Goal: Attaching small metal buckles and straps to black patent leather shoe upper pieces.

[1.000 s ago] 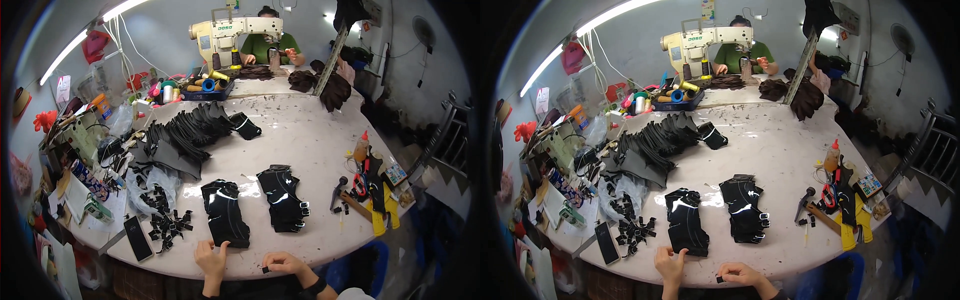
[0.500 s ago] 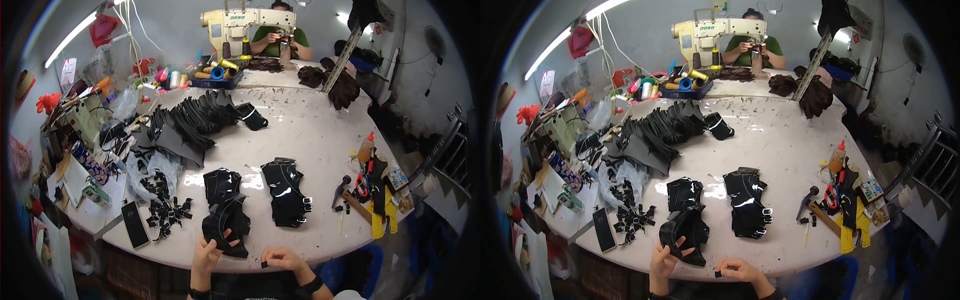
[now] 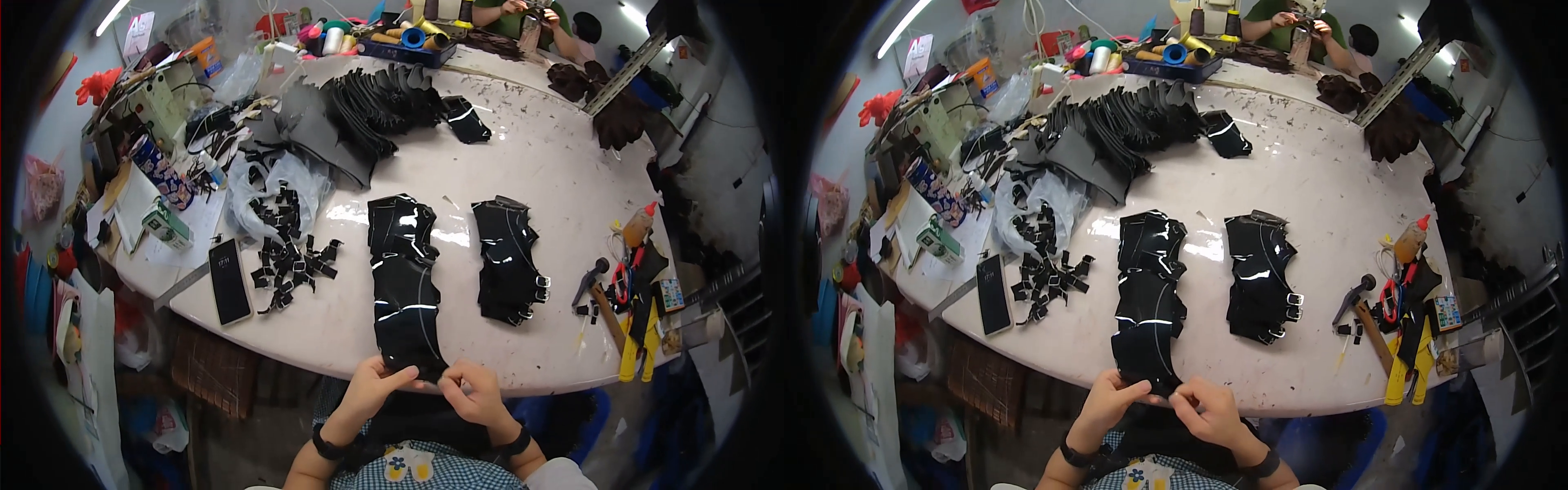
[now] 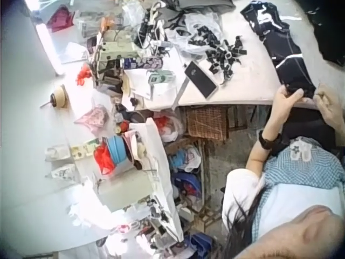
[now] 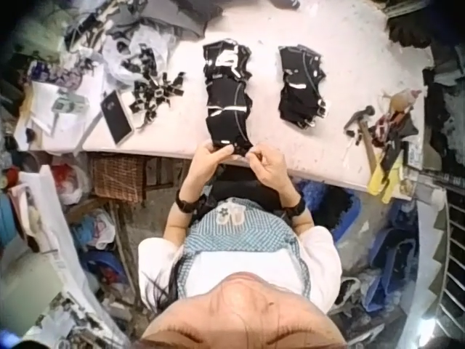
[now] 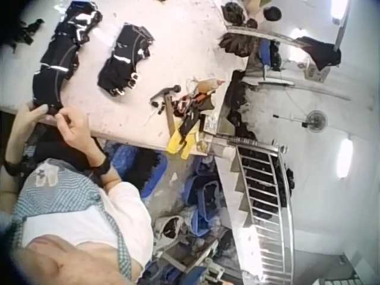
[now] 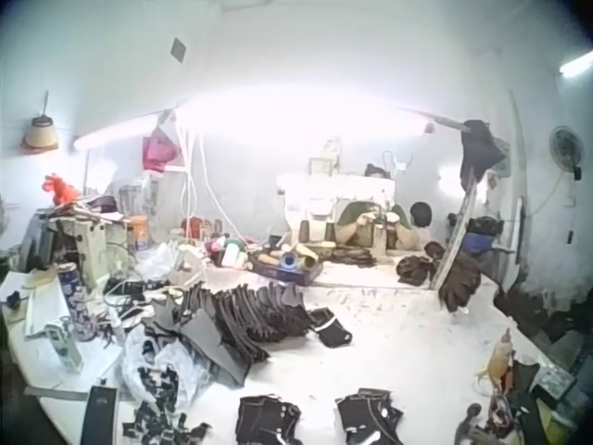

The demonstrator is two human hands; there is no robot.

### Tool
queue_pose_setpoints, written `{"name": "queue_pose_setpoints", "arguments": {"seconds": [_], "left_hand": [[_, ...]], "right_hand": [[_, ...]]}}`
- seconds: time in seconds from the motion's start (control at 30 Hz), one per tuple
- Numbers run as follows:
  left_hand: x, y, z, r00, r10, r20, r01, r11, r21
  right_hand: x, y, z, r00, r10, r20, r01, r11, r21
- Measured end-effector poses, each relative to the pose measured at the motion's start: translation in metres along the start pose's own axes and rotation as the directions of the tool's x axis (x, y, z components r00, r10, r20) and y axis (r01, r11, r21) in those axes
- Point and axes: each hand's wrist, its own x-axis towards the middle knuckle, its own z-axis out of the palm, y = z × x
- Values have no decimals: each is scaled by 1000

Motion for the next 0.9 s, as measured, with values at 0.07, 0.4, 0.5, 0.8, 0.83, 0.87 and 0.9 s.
{"name": "queue_pose_setpoints", "arguments": {"seconds": [0.07, 0.4, 0.5, 0.8, 0.83, 0.87, 0.9], "left_hand": [[0, 1, 3, 1000, -17, 12, 17, 1000, 14], [0, -11, 7, 999, 33, -11, -33, 999, 1], [0, -14, 11, 996, 77, -34, -76, 996, 47], [-4, -12, 13, 986, 155, -66, -141, 975, 172], [-5, -11, 13, 986, 154, -63, -138, 969, 206], [-5, -10, 13, 987, 151, -56, -134, 962, 239], [-5, -7, 15, 987, 151, -56, -133, 962, 238]], "right_hand": [[1, 2, 4, 1000, 22, -22, -22, 1000, -16], [-2, 10, 7, 997, 51, -57, -52, 999, -9], [-2, 11, 9, 994, 75, -85, -75, 997, 7], [1, 9, 13, 979, 174, -109, -170, 984, 48], [1, 9, 14, 957, 252, -146, -232, 963, 141], [1, 11, 13, 957, 253, -145, -233, 962, 140], [0, 15, 12, 958, 276, -74, -255, 943, 213]]}}
